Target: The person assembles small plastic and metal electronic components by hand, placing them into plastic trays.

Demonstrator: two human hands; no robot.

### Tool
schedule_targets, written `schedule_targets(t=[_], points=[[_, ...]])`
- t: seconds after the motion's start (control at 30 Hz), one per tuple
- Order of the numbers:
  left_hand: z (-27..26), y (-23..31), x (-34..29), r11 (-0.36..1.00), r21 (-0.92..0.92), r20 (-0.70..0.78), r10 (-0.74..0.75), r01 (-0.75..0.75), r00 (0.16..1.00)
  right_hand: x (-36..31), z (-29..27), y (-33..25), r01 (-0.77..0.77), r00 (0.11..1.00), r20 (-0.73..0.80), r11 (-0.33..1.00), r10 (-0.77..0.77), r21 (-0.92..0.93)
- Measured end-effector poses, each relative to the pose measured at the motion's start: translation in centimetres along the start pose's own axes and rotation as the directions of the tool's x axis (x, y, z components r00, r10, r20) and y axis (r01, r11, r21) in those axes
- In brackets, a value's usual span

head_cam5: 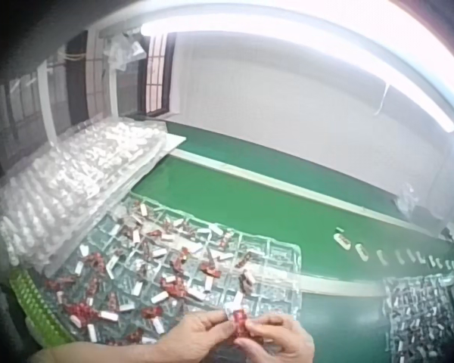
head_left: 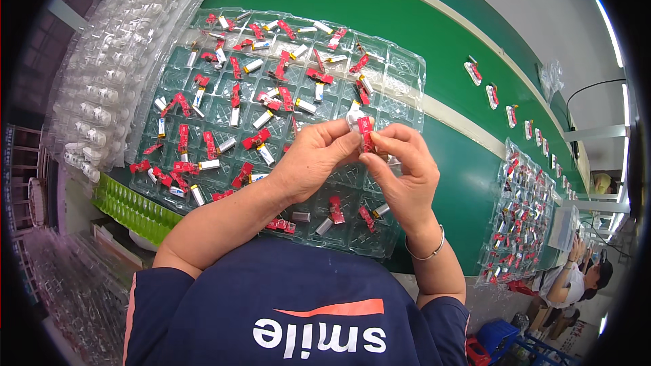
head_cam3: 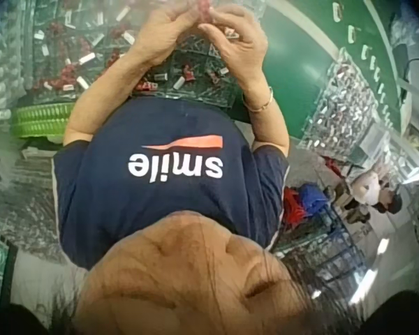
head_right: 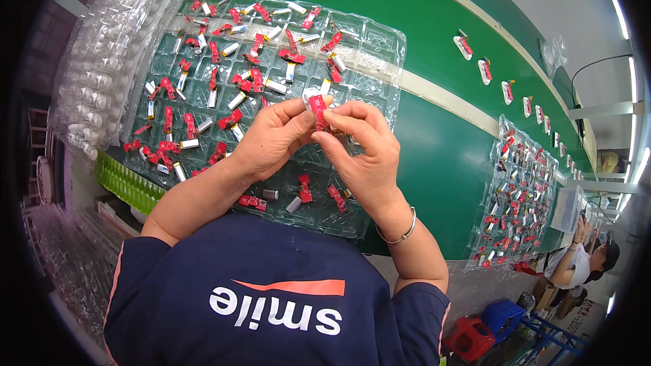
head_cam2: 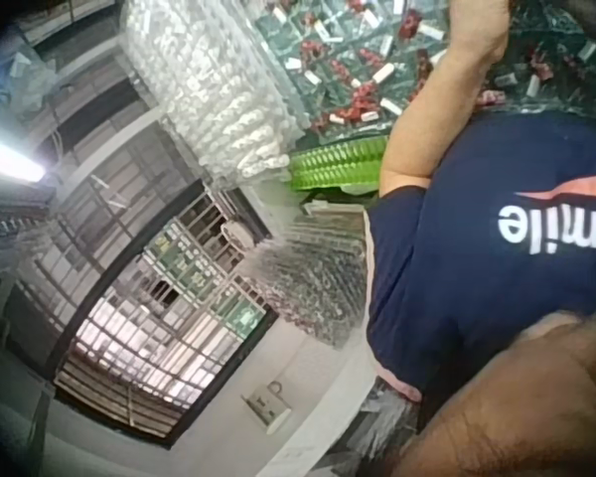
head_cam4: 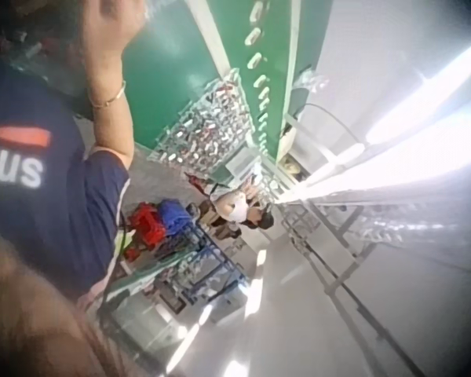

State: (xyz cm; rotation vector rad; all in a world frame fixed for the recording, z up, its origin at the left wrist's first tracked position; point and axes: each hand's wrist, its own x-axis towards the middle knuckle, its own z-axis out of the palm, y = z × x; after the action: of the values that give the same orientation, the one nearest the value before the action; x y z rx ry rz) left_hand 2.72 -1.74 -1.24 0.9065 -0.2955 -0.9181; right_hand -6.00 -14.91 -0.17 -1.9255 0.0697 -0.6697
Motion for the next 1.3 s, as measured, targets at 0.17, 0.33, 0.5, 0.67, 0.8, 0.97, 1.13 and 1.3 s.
schedule_targets(t=[0.17, 0.33, 0.5, 0.67, 0.8, 0.97, 1.13, 1.3], points=[[0.5, 0.4, -0.2, 0.991, -0.042, 0.121, -0.120, 0.126, 0.985, 0.5, -0.7, -0.3, 0.144, 0.989, 0.035, 0.972, -0.140, -0.183], [-0.6, 0.5, 0.0, 0.978, -0.010, 0.159, -0.206, 0.210, 0.966, 2.2, -3.5, -1.9, 0.197, 0.937, 0.324, 0.964, -0.131, -0.178], [-0.6, 1.4, -0.1, 0.929, 0.069, 0.291, -0.366, 0.363, 0.884, 2.2, -4.0, -1.6, 0.399, 0.838, 0.493, 0.879, -0.234, -0.261], [-1.0, 1.3, 0.3, 0.937, -0.098, 0.267, -0.300, 0.336, 0.916, 1.6, -3.0, -1.5, 0.218, 0.947, 0.290, 0.942, -0.141, -0.254], [-0.4, 1.0, 0.1, 0.940, -0.224, 0.222, -0.209, 0.258, 0.952, 0.9, -2.0, -1.0, -0.018, 0.999, 0.044, 0.996, 0.022, -0.090], [-0.9, 0.5, 0.2, 0.995, 0.067, 0.143, -0.087, 0.078, 0.986, 0.5, -1.7, -1.0, -0.158, 0.985, 0.074, 0.987, 0.155, 0.040], [-0.3, 0.3, 0.3, 0.998, 0.036, 0.060, -0.047, 0.045, 0.997, 0.6, -1.7, -1.3, -0.333, 0.943, 0.080, 0.921, 0.324, 0.202], [-0.3, 0.4, 0.3, 0.997, -0.027, 0.059, -0.076, 0.077, 0.995, 0.7, -1.8, -1.3, -0.248, 0.969, 0.047, 0.944, 0.243, 0.216]])
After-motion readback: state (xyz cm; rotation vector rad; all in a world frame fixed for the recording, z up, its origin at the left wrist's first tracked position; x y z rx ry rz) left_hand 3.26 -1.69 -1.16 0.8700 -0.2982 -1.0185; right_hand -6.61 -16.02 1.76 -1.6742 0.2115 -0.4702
